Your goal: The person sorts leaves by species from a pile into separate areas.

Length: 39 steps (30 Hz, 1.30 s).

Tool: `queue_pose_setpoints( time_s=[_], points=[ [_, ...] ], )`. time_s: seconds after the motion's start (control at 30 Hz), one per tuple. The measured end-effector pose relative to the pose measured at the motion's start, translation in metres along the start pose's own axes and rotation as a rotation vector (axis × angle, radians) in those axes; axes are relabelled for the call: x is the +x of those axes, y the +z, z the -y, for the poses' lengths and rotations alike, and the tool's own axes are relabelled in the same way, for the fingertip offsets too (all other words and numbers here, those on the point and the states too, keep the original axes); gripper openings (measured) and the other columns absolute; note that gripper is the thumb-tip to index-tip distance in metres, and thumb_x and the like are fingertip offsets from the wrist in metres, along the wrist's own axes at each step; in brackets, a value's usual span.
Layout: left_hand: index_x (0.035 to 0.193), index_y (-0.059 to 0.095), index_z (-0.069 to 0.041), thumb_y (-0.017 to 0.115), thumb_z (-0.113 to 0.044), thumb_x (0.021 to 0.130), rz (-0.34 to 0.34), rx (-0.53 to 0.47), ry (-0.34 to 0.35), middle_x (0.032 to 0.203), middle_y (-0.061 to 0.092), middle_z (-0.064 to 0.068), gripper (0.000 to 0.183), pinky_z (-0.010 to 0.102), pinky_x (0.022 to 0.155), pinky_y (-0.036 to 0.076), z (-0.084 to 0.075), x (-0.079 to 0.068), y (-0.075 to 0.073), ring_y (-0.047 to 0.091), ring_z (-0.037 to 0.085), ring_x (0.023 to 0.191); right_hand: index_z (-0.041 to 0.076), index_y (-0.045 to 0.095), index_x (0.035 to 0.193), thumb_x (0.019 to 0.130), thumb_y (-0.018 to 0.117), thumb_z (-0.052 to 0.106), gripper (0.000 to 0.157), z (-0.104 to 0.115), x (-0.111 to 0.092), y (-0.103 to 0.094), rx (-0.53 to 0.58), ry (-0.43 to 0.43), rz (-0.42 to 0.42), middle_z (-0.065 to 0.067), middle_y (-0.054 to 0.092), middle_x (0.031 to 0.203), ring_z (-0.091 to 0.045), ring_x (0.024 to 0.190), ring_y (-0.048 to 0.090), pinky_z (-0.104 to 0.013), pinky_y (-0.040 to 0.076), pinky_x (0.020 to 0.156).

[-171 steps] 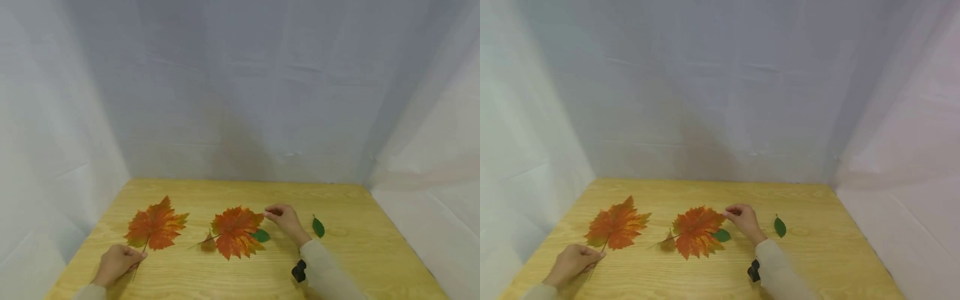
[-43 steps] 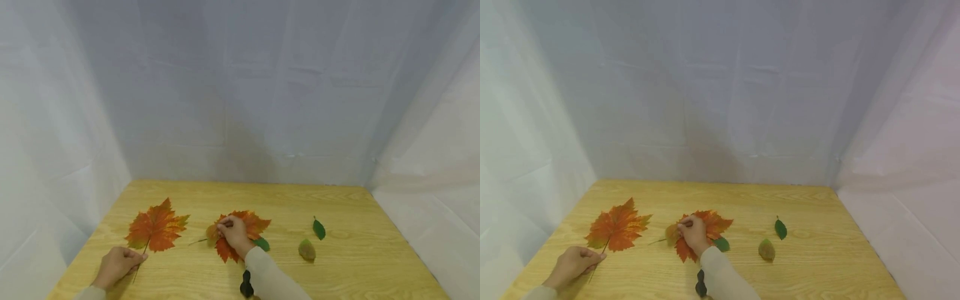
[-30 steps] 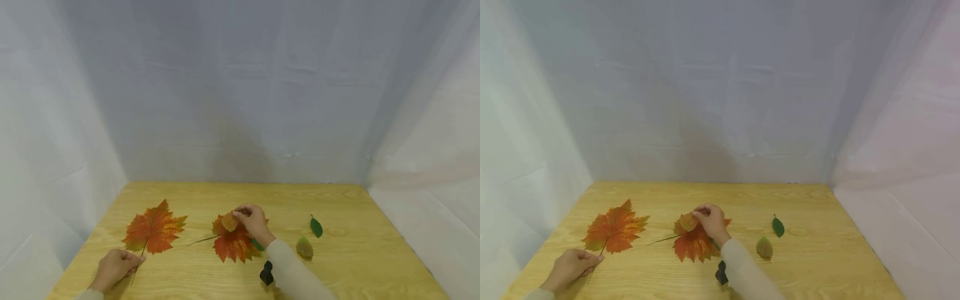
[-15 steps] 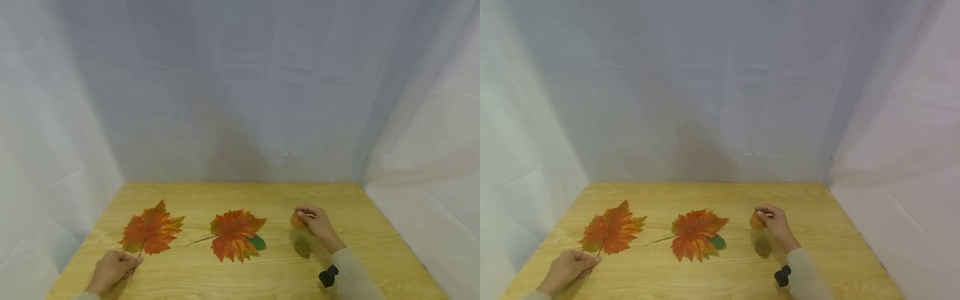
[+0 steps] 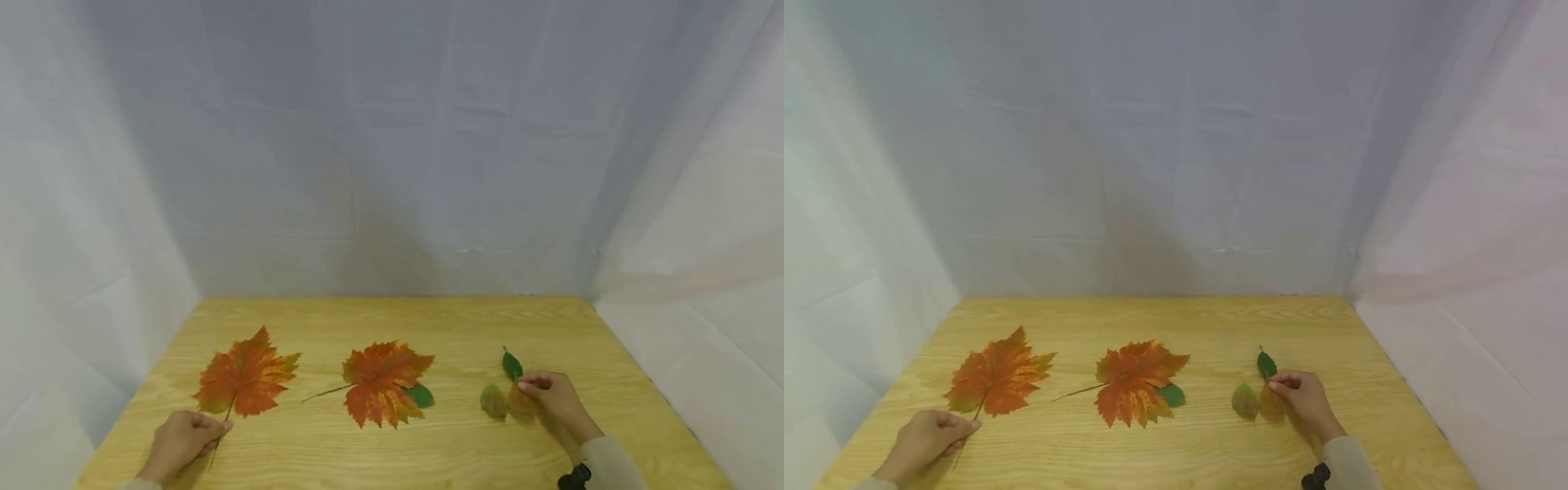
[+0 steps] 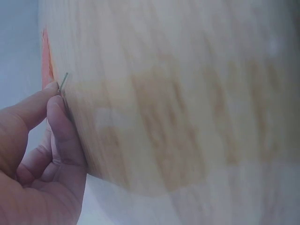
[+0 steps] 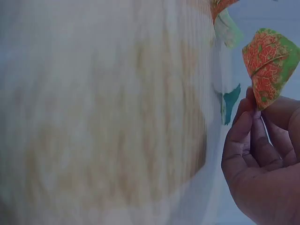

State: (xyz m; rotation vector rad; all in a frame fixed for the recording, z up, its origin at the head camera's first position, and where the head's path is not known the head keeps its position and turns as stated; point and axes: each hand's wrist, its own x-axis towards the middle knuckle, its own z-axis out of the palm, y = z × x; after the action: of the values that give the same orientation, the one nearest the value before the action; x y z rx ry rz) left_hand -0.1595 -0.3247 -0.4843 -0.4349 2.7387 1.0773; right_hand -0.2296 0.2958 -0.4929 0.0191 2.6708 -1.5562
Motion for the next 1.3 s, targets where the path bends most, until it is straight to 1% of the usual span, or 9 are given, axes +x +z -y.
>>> queue_pose_setpoints(
  time_s=[0.1, 0.3, 0.47, 0.57, 0.73, 1.0, 1.13, 1.2, 1.3],
  points=[
    [0.074, 0.072, -0.008, 0.072, -0.048, 0.082, -0.004, 0.006, 0.001, 0.060, 0.062, -0.001, 0.041, 0.034, 0.062, 0.046, 0.001, 0.001, 0.000, 0.057, 0.016, 0.057, -0.003, 0.069, 0.099, 0.090, 0.067, 0.011, 0.018, -0.002, -0.001, -0.001, -0.011, 0.010, 0.015, -0.008, 0.068, 0.093, -0.016, 0.081, 0.061, -0.026, 0.051, 0.066],
    [0.074, 0.073, -0.008, 0.072, -0.047, 0.082, -0.007, 0.005, 0.006, 0.060, 0.062, -0.001, 0.040, 0.033, 0.062, 0.046, 0.000, 0.000, 0.000, 0.057, 0.016, 0.056, -0.003, 0.069, 0.099, 0.088, 0.069, 0.011, 0.018, -0.003, 0.000, -0.003, -0.062, -0.010, 0.070, -0.009, 0.068, 0.095, -0.017, 0.084, 0.061, -0.027, 0.052, 0.069],
    [0.074, 0.073, -0.007, 0.073, -0.047, 0.081, -0.003, -0.003, 0.001, 0.060, 0.062, -0.001, 0.040, 0.032, 0.061, 0.046, 0.000, -0.001, 0.000, 0.057, 0.016, 0.057, -0.005, 0.069, 0.098, 0.088, 0.069, 0.009, 0.017, -0.006, 0.003, -0.006, -0.066, -0.027, 0.116, -0.010, 0.069, 0.094, -0.019, 0.085, 0.062, -0.028, 0.053, 0.069],
    [0.074, 0.072, -0.007, 0.073, -0.047, 0.081, -0.001, -0.005, -0.001, 0.060, 0.062, -0.001, 0.040, 0.033, 0.062, 0.046, 0.000, 0.000, 0.001, 0.057, 0.016, 0.056, -0.005, 0.069, 0.099, 0.088, 0.069, 0.011, 0.019, -0.007, 0.004, -0.007, -0.061, -0.032, 0.138, -0.011, 0.069, 0.094, -0.019, 0.085, 0.063, -0.028, 0.053, 0.070],
    [0.072, 0.072, -0.008, 0.073, -0.047, 0.081, 0.001, -0.001, 0.004, 0.059, 0.061, -0.001, 0.039, 0.034, 0.063, 0.046, 0.001, 0.001, 0.000, 0.056, 0.016, 0.056, -0.005, 0.069, 0.098, 0.087, 0.070, 0.012, 0.021, -0.006, 0.004, -0.008, -0.069, -0.042, 0.144, -0.010, 0.069, 0.094, -0.019, 0.084, 0.063, -0.028, 0.053, 0.070],
    [0.069, 0.071, -0.009, 0.072, -0.046, 0.082, 0.020, 0.039, 0.020, 0.054, 0.058, -0.001, 0.039, 0.031, 0.062, 0.044, -0.003, -0.003, -0.006, 0.053, 0.015, 0.052, -0.002, 0.070, 0.096, 0.086, 0.071, 0.014, 0.019, -0.008, 0.008, -0.007, -0.132, -0.106, 0.158, -0.009, 0.069, 0.091, -0.018, 0.082, 0.063, -0.026, 0.052, 0.071],
    [0.068, 0.070, -0.009, 0.072, -0.044, 0.083, 0.013, 0.043, 0.026, 0.053, 0.057, -0.001, 0.039, 0.032, 0.063, 0.045, -0.006, -0.005, -0.005, 0.053, 0.015, 0.051, -0.002, 0.070, 0.096, 0.087, 0.071, 0.015, 0.020, -0.009, 0.008, -0.009, -0.134, -0.096, 0.161, -0.009, 0.069, 0.092, -0.018, 0.084, 0.062, -0.028, 0.051, 0.073],
    [0.068, 0.070, -0.009, 0.072, -0.043, 0.083, 0.005, 0.035, 0.038, 0.053, 0.057, -0.001, 0.038, 0.031, 0.062, 0.045, -0.008, -0.006, -0.005, 0.053, 0.015, 0.052, -0.001, 0.069, 0.097, 0.087, 0.070, 0.015, 0.019, -0.011, 0.008, -0.011, -0.126, -0.071, 0.161, -0.008, 0.069, 0.093, -0.019, 0.086, 0.062, -0.030, 0.051, 0.075],
    [0.070, 0.070, -0.008, 0.074, -0.040, 0.082, -0.014, 0.022, 0.044, 0.055, 0.059, -0.001, 0.035, 0.030, 0.059, 0.044, -0.009, -0.010, -0.008, 0.054, 0.015, 0.052, 0.000, 0.070, 0.097, 0.088, 0.070, 0.015, 0.017, -0.011, 0.009, -0.007, -0.122, -0.045, 0.163, -0.007, 0.069, 0.095, -0.018, 0.088, 0.061, -0.032, 0.050, 0.076]
  ],
)
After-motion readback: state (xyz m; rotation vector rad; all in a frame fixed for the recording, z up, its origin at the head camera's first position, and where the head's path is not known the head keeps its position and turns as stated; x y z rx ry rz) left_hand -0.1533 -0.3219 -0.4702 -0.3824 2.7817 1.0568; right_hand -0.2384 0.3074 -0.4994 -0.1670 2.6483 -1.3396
